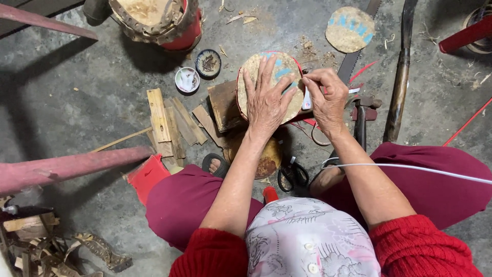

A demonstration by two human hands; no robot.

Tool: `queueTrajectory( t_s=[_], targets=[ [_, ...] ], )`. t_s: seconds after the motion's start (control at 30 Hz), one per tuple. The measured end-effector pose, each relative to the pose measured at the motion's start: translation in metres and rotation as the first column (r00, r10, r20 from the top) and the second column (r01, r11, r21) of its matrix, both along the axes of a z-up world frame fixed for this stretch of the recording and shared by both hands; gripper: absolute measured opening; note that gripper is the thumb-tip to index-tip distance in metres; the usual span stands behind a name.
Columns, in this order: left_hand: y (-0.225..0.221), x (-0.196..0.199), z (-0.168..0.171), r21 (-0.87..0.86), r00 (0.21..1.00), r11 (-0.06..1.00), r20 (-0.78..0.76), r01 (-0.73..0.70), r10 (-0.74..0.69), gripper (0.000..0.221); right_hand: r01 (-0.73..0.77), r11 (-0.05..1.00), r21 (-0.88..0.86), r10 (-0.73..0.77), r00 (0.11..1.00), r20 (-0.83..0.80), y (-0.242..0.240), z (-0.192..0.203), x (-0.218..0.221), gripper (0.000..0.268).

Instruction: Securing a leather drum head to a wooden frame using a hammer.

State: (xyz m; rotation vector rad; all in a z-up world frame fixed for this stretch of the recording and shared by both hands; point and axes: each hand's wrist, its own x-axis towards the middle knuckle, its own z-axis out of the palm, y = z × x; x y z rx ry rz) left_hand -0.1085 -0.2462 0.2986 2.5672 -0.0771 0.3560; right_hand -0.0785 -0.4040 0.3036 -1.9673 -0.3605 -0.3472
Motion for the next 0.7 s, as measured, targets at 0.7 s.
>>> queueTrajectory(
  t_s=[0.7],
  targets=[
    [-0.023, 0.008, 0.008, -0.327, 0.997, 0.942, 0.008, -0.070, 0.076, 0.010, -0.006, 0.993, -0.115, 0.017, 0.995, 0.099, 0.000, -0.001, 0.001, 0.005]
  ],
)
